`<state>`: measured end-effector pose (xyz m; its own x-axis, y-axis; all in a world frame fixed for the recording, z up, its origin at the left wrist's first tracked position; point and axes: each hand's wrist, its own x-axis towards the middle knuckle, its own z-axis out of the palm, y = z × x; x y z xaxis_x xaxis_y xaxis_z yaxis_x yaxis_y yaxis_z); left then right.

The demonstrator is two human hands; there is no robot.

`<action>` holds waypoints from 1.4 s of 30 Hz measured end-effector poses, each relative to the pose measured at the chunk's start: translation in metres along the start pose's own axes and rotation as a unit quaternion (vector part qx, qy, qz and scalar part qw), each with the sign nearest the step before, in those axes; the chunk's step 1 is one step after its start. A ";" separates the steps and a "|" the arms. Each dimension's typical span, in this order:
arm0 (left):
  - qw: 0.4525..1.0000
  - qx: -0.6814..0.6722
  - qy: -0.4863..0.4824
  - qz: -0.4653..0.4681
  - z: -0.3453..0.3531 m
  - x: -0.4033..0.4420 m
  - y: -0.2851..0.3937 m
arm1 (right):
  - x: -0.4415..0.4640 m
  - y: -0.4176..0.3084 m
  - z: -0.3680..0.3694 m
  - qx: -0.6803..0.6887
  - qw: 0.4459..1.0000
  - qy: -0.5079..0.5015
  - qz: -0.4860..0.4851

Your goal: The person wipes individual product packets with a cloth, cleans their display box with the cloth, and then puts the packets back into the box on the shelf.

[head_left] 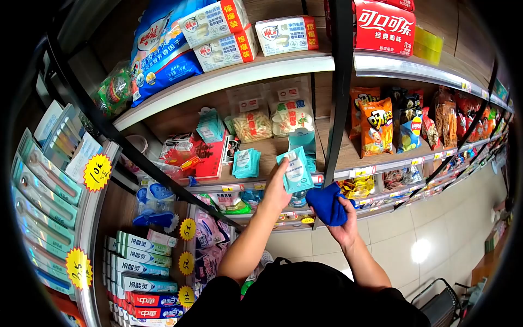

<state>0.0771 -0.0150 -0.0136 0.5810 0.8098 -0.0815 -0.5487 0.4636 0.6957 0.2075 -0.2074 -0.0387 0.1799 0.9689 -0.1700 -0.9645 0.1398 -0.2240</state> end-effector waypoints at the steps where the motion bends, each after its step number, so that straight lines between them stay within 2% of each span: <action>1: 0.994 -0.087 -0.018 -0.060 0.010 -0.008 0.004 | -0.001 -0.002 0.007 -0.002 1.000 0.006 -0.012; 2: 0.996 -0.061 -0.014 -0.063 0.022 -0.020 0.005 | -0.002 -0.003 0.015 -0.002 1.000 0.007 -0.013; 3: 0.996 -0.061 -0.013 -0.064 0.025 -0.026 0.005 | -0.003 -0.005 0.023 -0.043 0.997 0.002 -0.059; 4: 0.990 -0.089 -0.077 -0.079 0.026 -0.031 0.006 | -0.004 -0.007 0.031 -0.083 0.991 -0.004 -0.104; 5: 0.979 -0.118 -0.140 -0.094 0.026 -0.036 0.007 | -0.007 -0.008 0.037 -0.084 0.991 -0.004 -0.104; 6: 0.973 -0.124 -0.171 -0.093 0.025 -0.040 0.008 | -0.011 -0.010 0.044 -0.155 0.977 0.015 -0.143; 7: 0.973 -0.124 -0.170 -0.093 0.027 -0.041 0.007 | -0.012 -0.010 0.047 -0.225 0.957 0.035 -0.181; 9: 0.978 -0.148 -0.128 -0.069 0.030 -0.044 0.004 | -0.008 -0.008 0.042 -0.251 0.945 -0.002 -0.210; 11: 0.978 -0.155 -0.120 -0.074 0.031 -0.047 0.003 | -0.007 -0.003 0.035 -0.443 0.854 0.005 -0.273; 12: 0.977 -0.163 -0.112 -0.079 0.032 -0.049 0.002 | 0.001 -0.005 0.038 -0.597 0.683 -0.045 -0.418; 13: 0.977 -0.163 -0.112 -0.080 0.033 -0.051 0.003 | -0.004 -0.004 0.049 -0.644 0.642 -0.031 -0.415; 15: 0.961 -0.224 -0.144 -0.078 0.034 -0.054 0.005 | -0.002 0.004 0.046 -0.654 0.633 0.002 -0.414; 16: 0.961 -0.224 -0.144 -0.076 0.034 -0.054 0.003 | -0.001 0.005 0.046 -0.677 0.608 -0.007 -0.415; 17: 0.974 -0.156 -0.158 -0.040 0.035 -0.053 -0.001 | -0.002 0.006 0.046 -0.699 0.582 -0.016 -0.416; 18: 0.981 -0.087 -0.171 -0.003 0.036 -0.052 -0.005 | -0.003 0.009 0.047 -0.699 0.578 -0.038 -0.419; 19: 0.981 -0.086 -0.172 -0.003 0.036 -0.051 -0.007 | -0.004 0.011 0.045 -0.699 0.578 -0.039 -0.420; 21: 0.974 -0.129 -0.187 -0.005 0.036 -0.052 -0.009 | -0.007 0.015 0.043 -0.672 0.623 0.034 -0.398; 23: 0.967 -0.175 -0.183 -0.026 0.037 -0.055 -0.008 | -0.012 0.007 0.054 -0.670 0.573 0.061 -0.468; 25: 0.974 -0.158 -0.149 -0.063 0.043 -0.063 -0.004 | -0.016 -0.003 0.070 -0.731 0.465 0.020 -0.499; 27: 0.975 -0.133 -0.146 -0.101 0.035 -0.063 -0.009 | -0.012 0.003 0.075 -0.694 0.542 -0.051 -0.471; 28: 0.973 -0.137 -0.148 -0.115 0.039 -0.065 -0.011 | -0.009 0.001 0.075 -0.735 0.461 -0.104 -0.486; 29: 0.900 -0.305 -0.264 -0.166 0.016 -0.056 -0.023 | -0.008 0.000 0.077 -0.763 0.453 -0.132 -0.443; 31: 0.984 -0.085 -0.122 -0.096 0.047 -0.074 -0.012 | -0.007 0.009 0.079 -0.836 0.341 -0.122 -0.413; 32: 0.985 -0.080 -0.109 -0.102 0.050 -0.075 -0.011 | -0.003 0.013 0.071 -0.860 0.292 -0.106 -0.405; 33: 0.986 -0.081 -0.109 -0.101 0.047 -0.074 -0.012 | -0.004 0.015 0.068 -0.860 0.291 -0.108 -0.405; 35: 0.977 -0.105 -0.145 -0.119 0.038 -0.071 -0.014 | -0.006 0.017 0.064 -0.849 0.327 -0.122 -0.396; 39: 0.976 -0.110 -0.169 -0.087 0.036 -0.068 -0.014 | -0.014 0.021 0.049 -0.853 0.338 -0.143 -0.372; 40: 0.979 -0.121 -0.139 -0.091 0.037 -0.070 -0.013 | -0.018 0.022 0.049 -0.856 0.326 -0.152 -0.372; 42: 0.978 -0.116 -0.149 -0.087 0.040 -0.070 -0.009 | -0.018 0.021 0.050 -0.855 0.324 -0.160 -0.371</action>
<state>0.0653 -0.0907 0.0147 0.8075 0.5876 0.0514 -0.5284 0.6819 0.5057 0.1743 -0.2113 0.0073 -0.0538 0.8078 0.5870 0.8894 0.3061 -0.3397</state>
